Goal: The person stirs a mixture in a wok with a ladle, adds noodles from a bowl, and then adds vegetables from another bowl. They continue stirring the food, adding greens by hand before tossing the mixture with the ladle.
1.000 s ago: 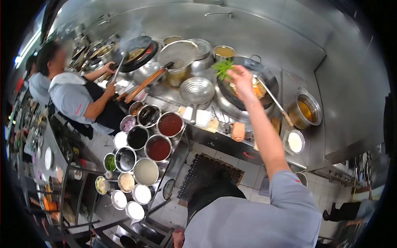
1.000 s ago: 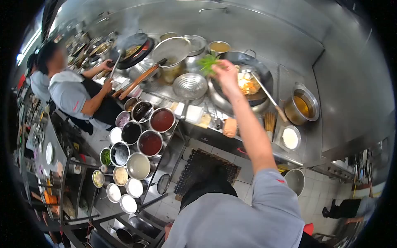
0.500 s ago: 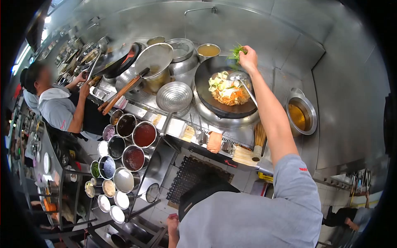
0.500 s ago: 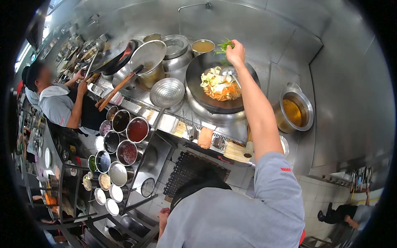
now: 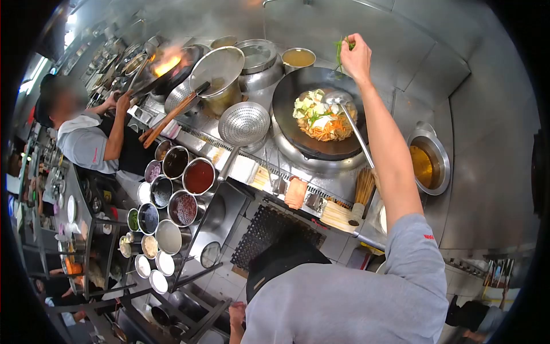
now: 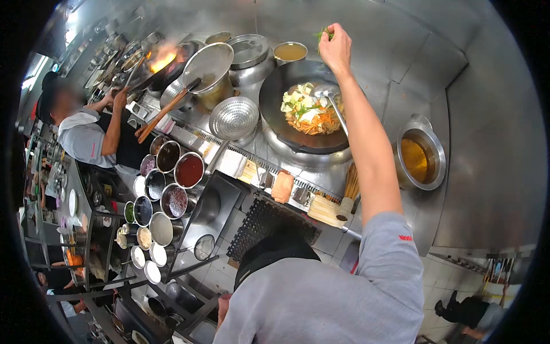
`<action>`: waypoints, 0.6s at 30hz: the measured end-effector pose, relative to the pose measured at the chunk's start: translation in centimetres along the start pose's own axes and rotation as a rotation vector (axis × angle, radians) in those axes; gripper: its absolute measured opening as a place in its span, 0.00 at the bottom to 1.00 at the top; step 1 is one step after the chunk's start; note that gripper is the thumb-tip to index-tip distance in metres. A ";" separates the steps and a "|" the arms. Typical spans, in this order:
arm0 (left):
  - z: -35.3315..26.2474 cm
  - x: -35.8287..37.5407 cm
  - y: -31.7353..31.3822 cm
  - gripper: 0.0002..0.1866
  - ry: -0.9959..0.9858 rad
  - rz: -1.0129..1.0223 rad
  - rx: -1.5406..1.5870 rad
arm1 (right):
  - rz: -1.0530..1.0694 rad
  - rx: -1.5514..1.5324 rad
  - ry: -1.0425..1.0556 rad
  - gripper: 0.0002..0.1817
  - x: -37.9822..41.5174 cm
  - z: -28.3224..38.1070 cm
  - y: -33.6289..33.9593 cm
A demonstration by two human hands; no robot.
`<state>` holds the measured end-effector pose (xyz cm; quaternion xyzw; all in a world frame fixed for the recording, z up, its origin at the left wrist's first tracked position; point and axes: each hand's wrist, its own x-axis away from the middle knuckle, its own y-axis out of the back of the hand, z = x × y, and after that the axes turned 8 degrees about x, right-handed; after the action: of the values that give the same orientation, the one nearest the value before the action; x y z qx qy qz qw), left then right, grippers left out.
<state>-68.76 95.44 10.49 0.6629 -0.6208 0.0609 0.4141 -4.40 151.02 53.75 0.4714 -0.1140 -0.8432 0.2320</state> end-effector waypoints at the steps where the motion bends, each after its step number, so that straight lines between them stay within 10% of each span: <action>1: -2.9 0.5 0.5 0.08 0.087 0.011 0.264 | -0.015 0.000 0.008 0.07 -0.4 0.0 -0.3; 10: -9.2 0.2 -0.3 0.09 0.089 0.013 0.327 | 0.067 0.010 0.049 0.08 -0.3 1.2 0.6; 13: -1.0 -2.9 -1.0 0.08 -0.063 0.042 0.428 | -0.086 0.046 0.056 0.11 0.5 1.2 1.8; 17: 0.6 -2.1 1.8 0.06 -0.048 0.175 0.399 | 0.734 0.412 0.091 0.14 6.0 -5.2 1.7; 18: -0.2 -2.5 2.7 0.06 -0.078 0.186 0.398 | 0.471 0.299 0.208 0.14 7.4 -5.7 1.9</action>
<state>-71.55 97.85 10.38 0.6734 -0.6704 0.1943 0.2436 -2.34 145.78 46.01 0.5447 -0.3188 -0.6873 0.3595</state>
